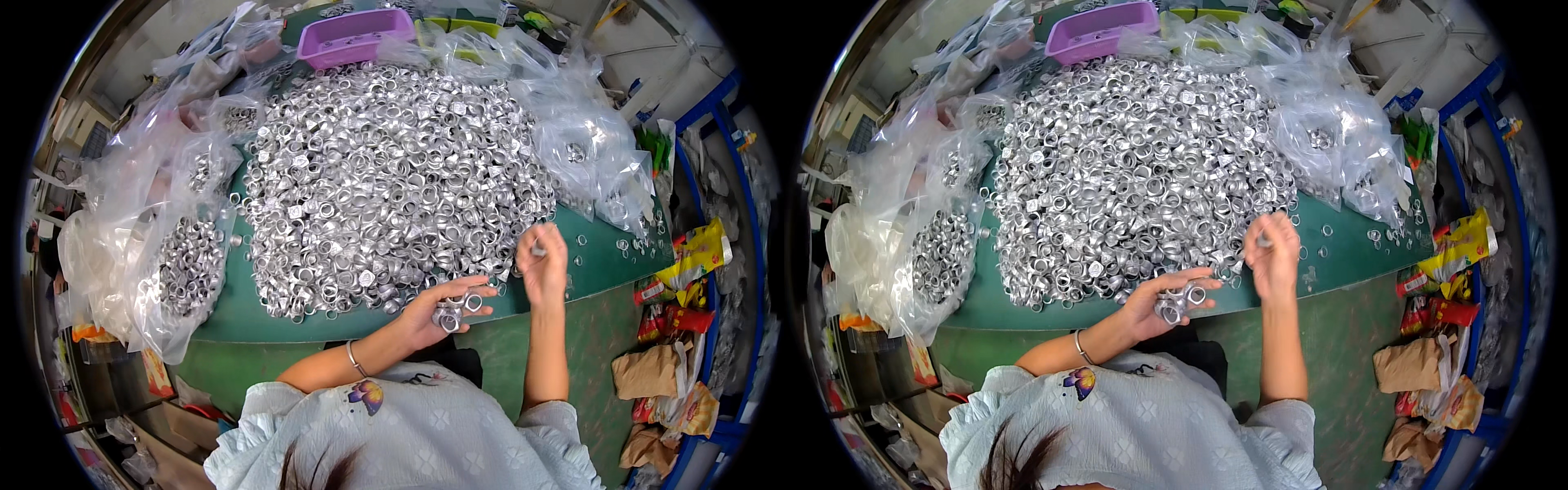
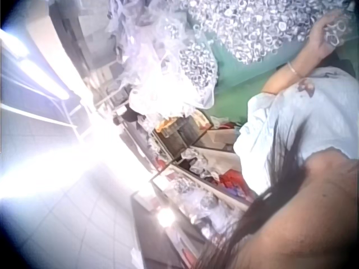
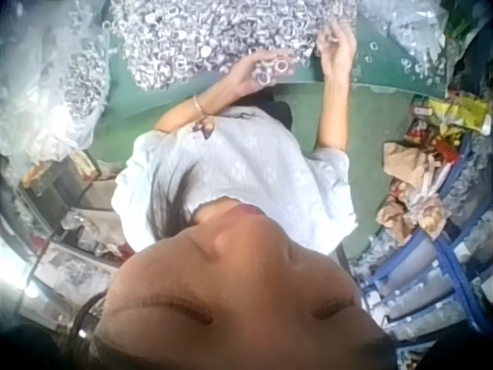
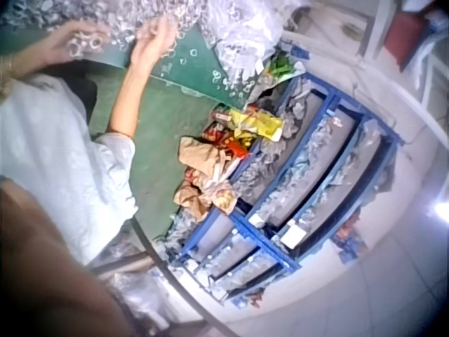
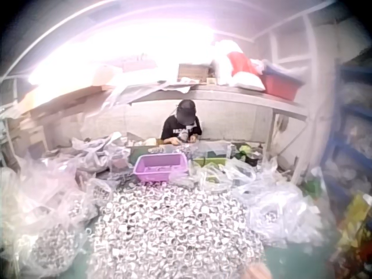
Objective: The person sorts small metal rings and components from a large pile on a table into a plastic bag by hand.
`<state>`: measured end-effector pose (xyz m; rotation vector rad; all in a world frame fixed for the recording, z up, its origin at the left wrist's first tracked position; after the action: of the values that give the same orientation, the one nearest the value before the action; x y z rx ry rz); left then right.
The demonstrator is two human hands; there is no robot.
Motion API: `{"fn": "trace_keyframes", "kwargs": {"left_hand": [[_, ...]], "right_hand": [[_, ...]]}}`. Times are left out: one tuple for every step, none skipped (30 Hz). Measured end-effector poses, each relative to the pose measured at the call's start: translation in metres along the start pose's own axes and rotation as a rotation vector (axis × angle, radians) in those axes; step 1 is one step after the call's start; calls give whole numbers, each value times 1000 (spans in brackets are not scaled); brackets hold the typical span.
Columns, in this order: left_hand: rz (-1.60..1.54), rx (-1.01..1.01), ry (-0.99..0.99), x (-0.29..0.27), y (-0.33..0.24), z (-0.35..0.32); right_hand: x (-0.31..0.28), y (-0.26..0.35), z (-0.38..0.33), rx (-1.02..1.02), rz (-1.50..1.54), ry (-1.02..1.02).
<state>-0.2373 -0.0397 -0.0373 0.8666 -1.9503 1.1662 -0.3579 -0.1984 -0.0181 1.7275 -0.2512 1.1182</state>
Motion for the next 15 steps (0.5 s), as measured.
{"fn": "trace_keyframes", "kwargs": {"left_hand": [[-22,5,49,2,-2,-1],[-44,11,96,3,-4,-2],[-69,-28,40,-1,-2,-1],[-92,-67,-17,-6,0,0],[-115,-106,-73,-13,2,0],[-153,-37,13,-17,6,3],[-159,-27,17,-20,7,4],[-166,-16,21,-23,8,5],[-173,-5,24,-24,9,6],[-179,-8,3,-22,10,7],[-183,6,41,-23,10,8],[-188,20,79,-25,10,9],[-195,32,117,-26,10,9],[-187,38,110,-21,7,7],[-177,46,140,-23,8,8]], "right_hand": [[3,-6,-11,29,-15,103],[16,-14,-23,-24,-195,92],[28,-21,-35,-77,-376,82],[30,-28,-44,-166,-645,153],[32,-32,-48,-257,-913,224],[38,-31,-49,-458,-1251,426],[47,-29,-53,-395,-1301,474],[50,-28,-55,-381,-1326,521],[51,-28,-56,-366,-1350,567],[49,-29,-58,-303,-1240,532],[46,-30,-61,-240,-1129,496],[42,-31,-61,-178,-1018,461],[38,-31,-57,-249,-965,366],[32,-29,-50,-320,-907,270],[28,-26,-41,-389,-848,175]]}}
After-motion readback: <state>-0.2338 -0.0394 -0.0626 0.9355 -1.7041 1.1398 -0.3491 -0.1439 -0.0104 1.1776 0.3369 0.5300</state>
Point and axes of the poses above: each hand's wrist, its own z-axis towards the middle knuckle, its own x-axis out of the palm, y = z × x, the point moved 1 cm from there along z, towards the middle knuckle, and after that the axes turned 13 degrees about z, right-handed, at the moved point
